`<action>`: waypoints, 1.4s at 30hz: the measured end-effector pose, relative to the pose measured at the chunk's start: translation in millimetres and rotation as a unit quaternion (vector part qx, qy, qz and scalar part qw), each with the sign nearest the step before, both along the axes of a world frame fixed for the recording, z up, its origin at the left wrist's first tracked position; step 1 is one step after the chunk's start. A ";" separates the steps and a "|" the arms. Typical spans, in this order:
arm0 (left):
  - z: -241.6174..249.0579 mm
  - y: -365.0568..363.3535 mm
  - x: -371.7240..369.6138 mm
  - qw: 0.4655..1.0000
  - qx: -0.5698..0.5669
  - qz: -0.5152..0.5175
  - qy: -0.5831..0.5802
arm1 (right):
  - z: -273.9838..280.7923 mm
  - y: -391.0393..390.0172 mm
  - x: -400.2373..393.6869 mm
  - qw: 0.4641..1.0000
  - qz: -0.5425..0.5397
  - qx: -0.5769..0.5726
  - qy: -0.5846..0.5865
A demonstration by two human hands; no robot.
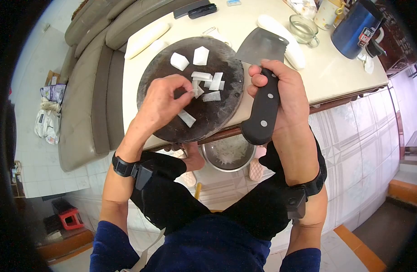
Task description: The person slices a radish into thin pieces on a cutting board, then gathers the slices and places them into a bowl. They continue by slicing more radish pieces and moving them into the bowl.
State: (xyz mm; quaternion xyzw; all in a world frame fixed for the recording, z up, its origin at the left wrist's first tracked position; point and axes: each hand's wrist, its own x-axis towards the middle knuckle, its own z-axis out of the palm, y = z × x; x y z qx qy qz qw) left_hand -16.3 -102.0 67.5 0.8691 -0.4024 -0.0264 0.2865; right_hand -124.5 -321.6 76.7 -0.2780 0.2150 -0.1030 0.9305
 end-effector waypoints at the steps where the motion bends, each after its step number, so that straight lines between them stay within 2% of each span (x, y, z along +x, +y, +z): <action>1: 0.0 3.6 0.7 1.000 0.001 -0.001 0.000 | 0.3 -0.5 -0.5 1.000 -0.001 0.001 0.000; 3: -0.5 10.6 2.0 0.991 -0.039 0.026 0.129 | 0.3 0.0 -0.8 1.000 -0.001 -0.003 0.002; 5: -3.9 15.7 3.9 0.990 -0.037 0.017 0.133 | -0.8 -0.1 -0.5 1.000 0.009 -0.002 -0.002; 7: -3.2 17.4 3.2 0.961 -0.044 0.031 0.270 | -1.3 0.9 0.4 1.000 0.020 -0.003 -0.005; 11: -18.8 26.7 9.9 0.943 -0.062 0.000 0.326 | -1.1 4.5 1.3 0.999 0.034 -0.001 -0.009; 13: -22.3 28.2 8.9 0.918 -0.114 0.015 0.379 | -1.1 5.9 2.1 0.999 0.034 0.003 -0.004; 19: -18.5 30.9 4.8 0.897 -0.122 0.064 0.420 | -0.4 9.6 4.3 0.999 0.033 0.003 0.003; 23: -24.0 22.7 2.5 0.893 -0.159 0.058 0.418 | -0.6 12.6 4.8 0.999 0.045 -0.003 0.003; 25: -31.0 11.5 -0.4 0.914 -0.189 0.050 0.356 | 0.4 14.6 5.0 0.999 0.046 -0.006 0.003; 26: -32.4 5.7 -3.8 0.955 -0.162 0.062 0.241 | 0.6 15.3 4.6 0.999 0.042 -0.004 0.007; 27: -31.2 0.9 -6.5 0.954 -0.164 0.062 0.243 | 0.5 15.3 4.0 0.999 0.039 -0.002 0.012; 28: -28.1 -3.3 -8.8 0.990 -0.130 0.039 0.046 | 0.1 14.3 3.6 0.999 0.040 -0.004 0.013; 29: -26.8 -6.0 -10.5 0.984 -0.089 0.015 -0.154 | -0.4 13.0 3.0 0.999 0.035 -0.012 0.015; 30: -28.4 -7.7 -9.8 0.978 -0.078 0.002 -0.193 | -0.8 11.7 2.6 0.999 0.030 -0.019 0.016; 33: -25.6 -11.7 -17.7 0.986 -0.032 -0.004 -0.163 | -3.1 4.6 0.8 0.999 0.046 -0.001 -0.002; 37: -32.3 -19.4 -19.2 0.984 0.006 -0.002 -0.180 | 0.8 6.7 -2.0 1.000 0.028 -0.007 0.008; 39: -34.7 -24.7 -20.7 0.994 0.054 0.022 -0.096 | 1.1 6.9 -2.6 0.999 0.035 -0.004 -0.001; 40: -32.7 -25.3 -21.3 0.994 0.055 0.021 -0.096 | 1.5 7.3 -3.1 0.999 0.034 -0.004 -0.001; 42: -24.8 -26.3 -23.3 0.999 0.041 0.028 0.007 | 1.8 6.8 -5.0 0.999 0.036 -0.008 -0.009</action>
